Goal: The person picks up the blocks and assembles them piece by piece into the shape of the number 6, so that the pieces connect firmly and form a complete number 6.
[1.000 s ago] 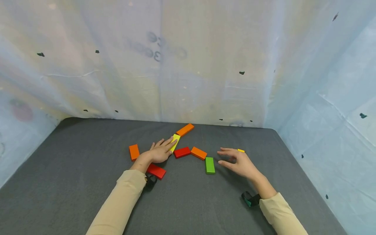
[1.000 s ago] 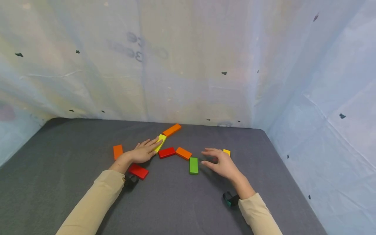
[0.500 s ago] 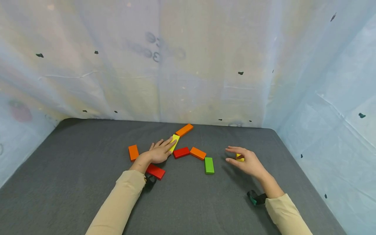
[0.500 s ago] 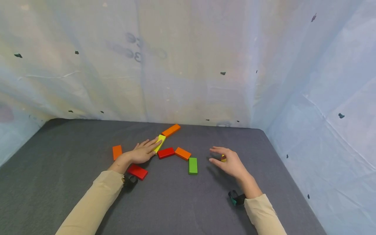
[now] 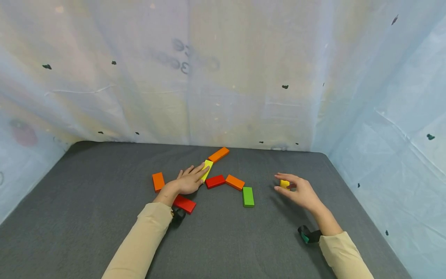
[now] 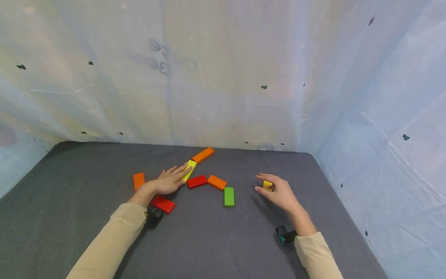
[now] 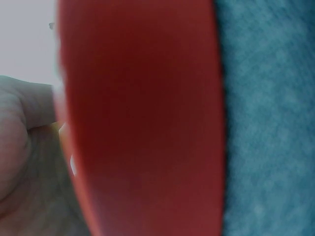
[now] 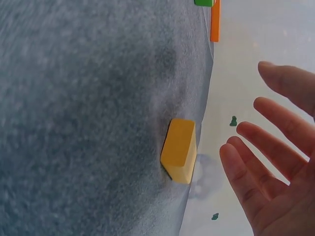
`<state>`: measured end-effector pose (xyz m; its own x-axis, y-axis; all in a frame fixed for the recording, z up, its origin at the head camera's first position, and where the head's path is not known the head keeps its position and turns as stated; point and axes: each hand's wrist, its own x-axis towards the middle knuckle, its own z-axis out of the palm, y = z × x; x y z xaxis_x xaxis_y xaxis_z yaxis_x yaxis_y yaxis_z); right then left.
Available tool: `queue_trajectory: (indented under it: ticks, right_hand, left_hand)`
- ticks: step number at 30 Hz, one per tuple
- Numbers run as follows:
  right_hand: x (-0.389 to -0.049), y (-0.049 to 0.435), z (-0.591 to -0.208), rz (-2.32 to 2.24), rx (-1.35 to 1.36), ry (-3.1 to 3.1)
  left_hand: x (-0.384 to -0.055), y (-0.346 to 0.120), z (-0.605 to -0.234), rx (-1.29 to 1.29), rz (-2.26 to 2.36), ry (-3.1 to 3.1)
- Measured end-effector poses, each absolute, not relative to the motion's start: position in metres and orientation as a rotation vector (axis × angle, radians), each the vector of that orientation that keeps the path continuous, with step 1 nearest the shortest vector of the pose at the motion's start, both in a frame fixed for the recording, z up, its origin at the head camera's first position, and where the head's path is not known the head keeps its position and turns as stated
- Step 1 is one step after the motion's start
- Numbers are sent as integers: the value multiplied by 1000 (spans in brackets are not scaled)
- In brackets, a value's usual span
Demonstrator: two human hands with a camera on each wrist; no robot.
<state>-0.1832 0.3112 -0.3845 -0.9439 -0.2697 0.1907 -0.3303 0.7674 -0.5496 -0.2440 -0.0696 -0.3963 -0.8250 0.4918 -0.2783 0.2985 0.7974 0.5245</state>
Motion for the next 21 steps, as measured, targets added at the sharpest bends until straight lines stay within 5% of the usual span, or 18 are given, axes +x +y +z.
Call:
queue_trajectory:
  ticks: [21]
  right_hand:
    - [-185,323,-389,903,429,-2901]
  left_hand:
    - [-244,-70,-398,581,665,2585]
